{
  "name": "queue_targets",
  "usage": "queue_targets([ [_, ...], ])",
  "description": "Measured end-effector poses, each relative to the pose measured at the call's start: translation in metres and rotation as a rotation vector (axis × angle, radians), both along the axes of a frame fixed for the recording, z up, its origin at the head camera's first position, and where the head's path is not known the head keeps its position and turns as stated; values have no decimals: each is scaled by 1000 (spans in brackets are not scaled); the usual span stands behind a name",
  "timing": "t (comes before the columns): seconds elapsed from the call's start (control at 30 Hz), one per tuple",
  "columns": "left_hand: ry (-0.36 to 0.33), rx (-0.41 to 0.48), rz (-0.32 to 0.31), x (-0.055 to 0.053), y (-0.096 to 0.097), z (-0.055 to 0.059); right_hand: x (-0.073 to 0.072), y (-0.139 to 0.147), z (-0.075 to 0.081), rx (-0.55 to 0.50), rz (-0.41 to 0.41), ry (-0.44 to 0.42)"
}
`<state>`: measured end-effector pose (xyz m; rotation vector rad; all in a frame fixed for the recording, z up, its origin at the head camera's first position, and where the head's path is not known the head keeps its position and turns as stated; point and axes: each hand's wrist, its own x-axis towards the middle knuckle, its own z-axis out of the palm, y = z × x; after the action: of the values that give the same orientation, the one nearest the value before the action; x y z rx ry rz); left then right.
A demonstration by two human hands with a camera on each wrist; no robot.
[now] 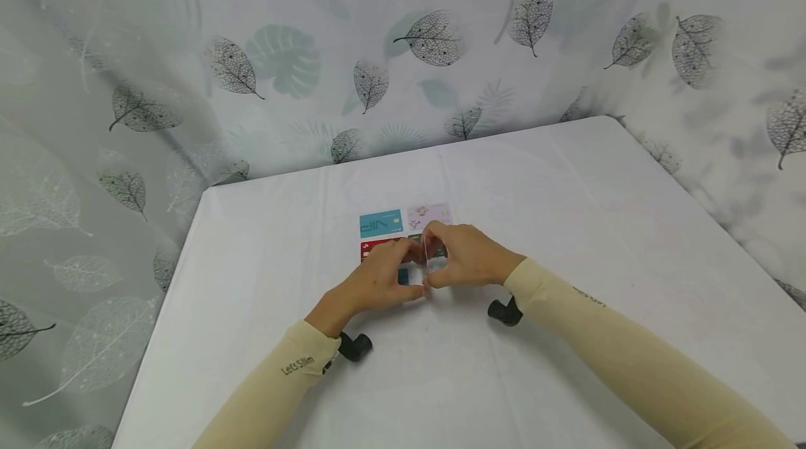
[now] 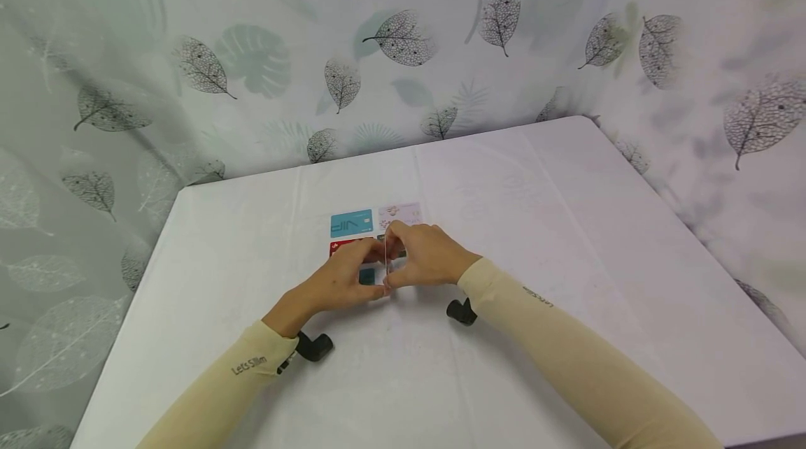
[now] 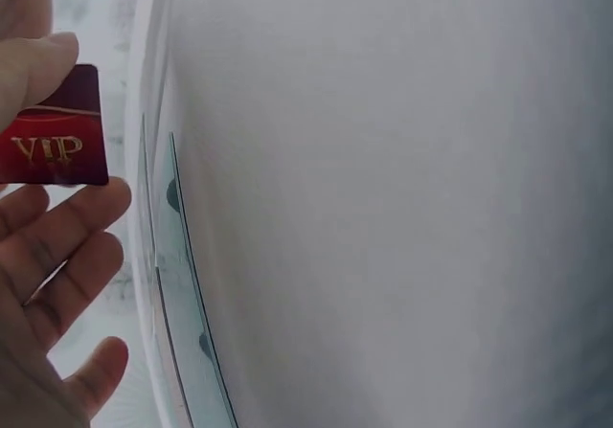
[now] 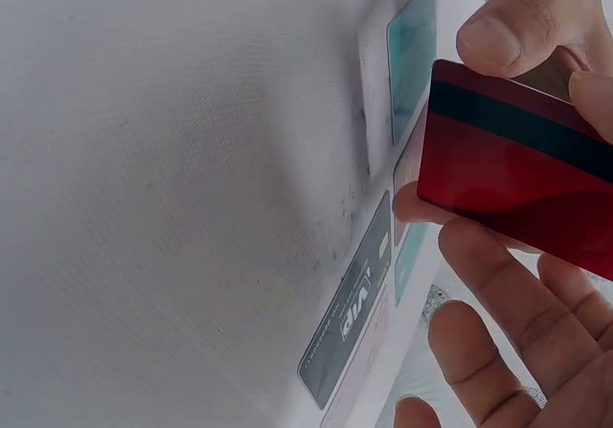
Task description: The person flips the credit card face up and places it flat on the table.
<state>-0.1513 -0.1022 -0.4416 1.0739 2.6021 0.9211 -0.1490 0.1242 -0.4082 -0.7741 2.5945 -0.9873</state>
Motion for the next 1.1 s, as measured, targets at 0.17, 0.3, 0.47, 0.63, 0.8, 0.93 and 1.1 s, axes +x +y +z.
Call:
queue_targets([
  [0.17, 44, -44, 10, 1, -1, 0, 0, 2, -1, 11, 5, 21],
  [0.3, 66, -85, 25, 1, -1, 0, 0, 4, -2, 35, 0, 56],
  [0.47, 88, -145, 51, 1, 0, -1, 1, 7, -3, 91, 0, 118],
  [0.63, 116, -187, 64, 2, -1, 0, 1, 12, -4, 175, -5, 182],
  [0.8, 156, -215, 63, 2, -1, 0, 2, 16, -6, 259, -18, 217],
  [0.93, 178, -254, 57, 2, -1, 0, 2, 17, -7, 339, -10, 258],
  [1.1, 192, -284, 36, 2, 0, 1, 2, 16, -8, 410, 25, 297],
])
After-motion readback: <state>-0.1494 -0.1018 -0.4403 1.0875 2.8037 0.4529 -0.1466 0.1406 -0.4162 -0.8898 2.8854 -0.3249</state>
